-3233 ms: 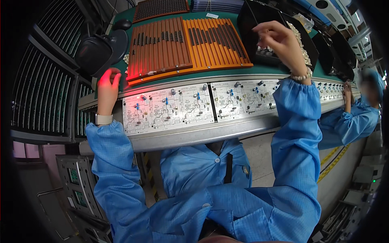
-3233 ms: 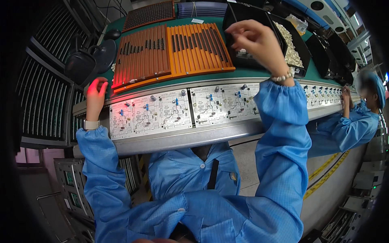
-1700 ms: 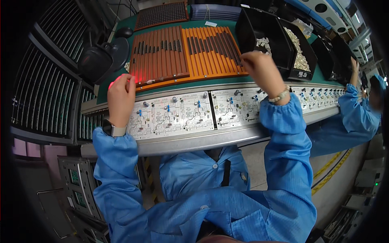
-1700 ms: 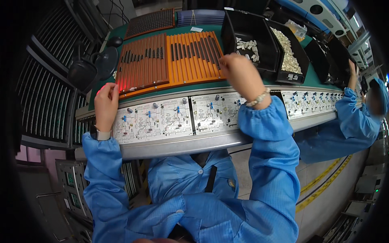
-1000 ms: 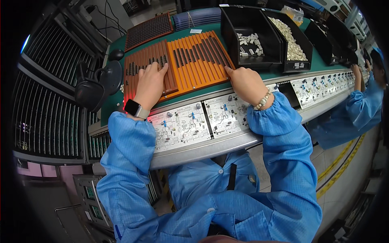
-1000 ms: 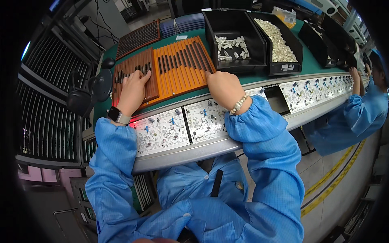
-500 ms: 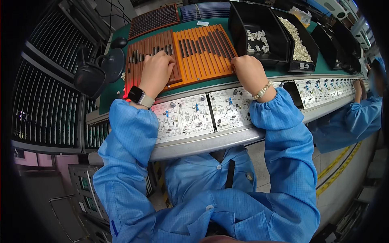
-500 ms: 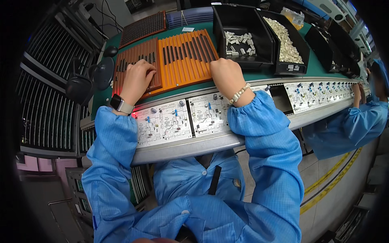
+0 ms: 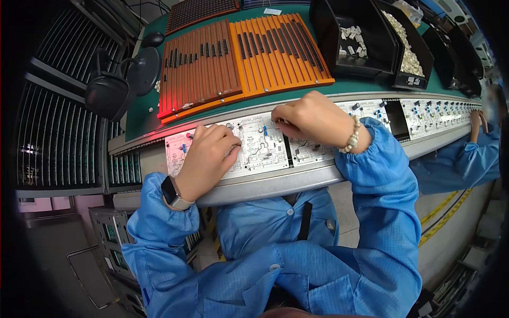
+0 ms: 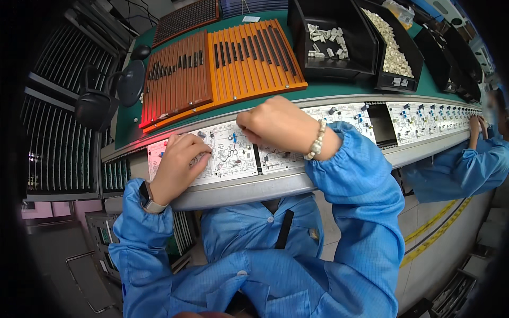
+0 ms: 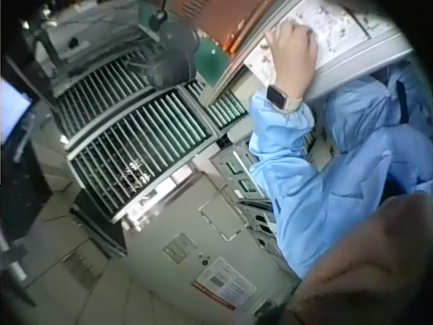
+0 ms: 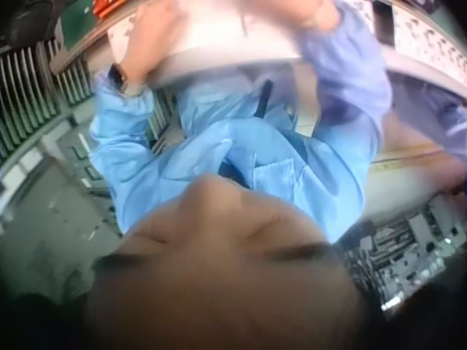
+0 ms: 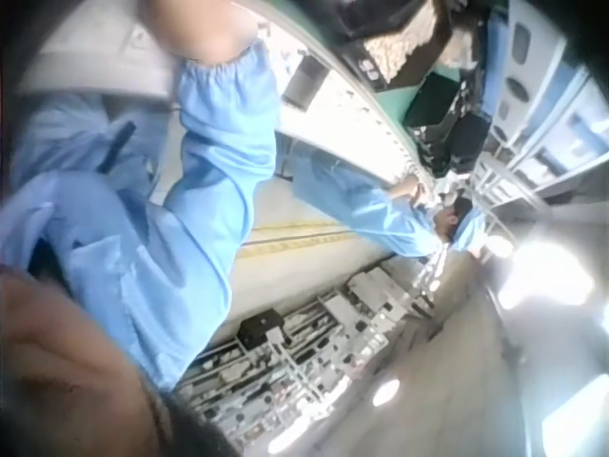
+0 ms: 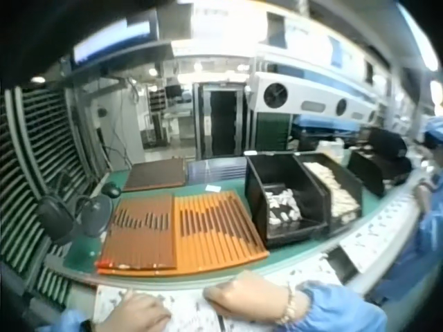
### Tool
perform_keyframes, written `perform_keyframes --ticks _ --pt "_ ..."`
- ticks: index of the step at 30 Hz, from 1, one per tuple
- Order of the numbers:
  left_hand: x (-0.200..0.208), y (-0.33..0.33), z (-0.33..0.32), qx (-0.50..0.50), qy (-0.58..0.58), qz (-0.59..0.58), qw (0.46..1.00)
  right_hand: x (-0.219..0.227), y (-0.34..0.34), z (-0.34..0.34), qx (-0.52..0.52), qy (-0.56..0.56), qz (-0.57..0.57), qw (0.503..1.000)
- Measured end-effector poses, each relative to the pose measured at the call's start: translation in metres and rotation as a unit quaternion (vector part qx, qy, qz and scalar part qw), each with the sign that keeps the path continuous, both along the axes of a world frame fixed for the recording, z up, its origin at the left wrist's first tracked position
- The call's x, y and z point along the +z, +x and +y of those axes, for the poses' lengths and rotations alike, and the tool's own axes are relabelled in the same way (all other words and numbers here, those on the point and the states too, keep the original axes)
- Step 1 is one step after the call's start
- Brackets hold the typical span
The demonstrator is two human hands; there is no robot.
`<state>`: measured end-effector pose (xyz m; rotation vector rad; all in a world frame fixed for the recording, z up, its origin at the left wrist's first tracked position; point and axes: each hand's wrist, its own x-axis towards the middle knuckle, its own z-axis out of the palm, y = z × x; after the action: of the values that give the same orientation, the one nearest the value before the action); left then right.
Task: Assembling electronic components onto circuit boards on a manual production line.
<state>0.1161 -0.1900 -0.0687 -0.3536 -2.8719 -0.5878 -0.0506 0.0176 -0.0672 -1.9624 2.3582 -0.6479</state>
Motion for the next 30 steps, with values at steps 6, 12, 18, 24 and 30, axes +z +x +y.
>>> perform_keyframes --ticks 6,12,18,24,30 --pt "-0.002 0.003 0.006 0.017 0.010 0.012 1.000 -0.012 0.004 -0.002 0.040 -0.005 0.039 0.998" --pt "0.003 0.003 0.009 0.018 -0.025 0.000 1.000 -0.011 0.003 -0.001 0.044 -0.002 0.034 0.998" --pt "0.010 -0.006 0.018 0.019 -0.012 0.020 1.000 -0.010 -0.001 -0.001 0.038 -0.039 0.017 0.998" --pt "-0.006 -0.037 0.045 -0.014 0.051 0.051 0.997 -0.010 -0.002 0.000 0.006 -0.112 0.005 0.994" --pt "-0.014 -0.045 0.047 -0.009 0.055 0.015 0.998 -0.014 -0.007 0.004 -0.046 -0.178 0.013 0.983"
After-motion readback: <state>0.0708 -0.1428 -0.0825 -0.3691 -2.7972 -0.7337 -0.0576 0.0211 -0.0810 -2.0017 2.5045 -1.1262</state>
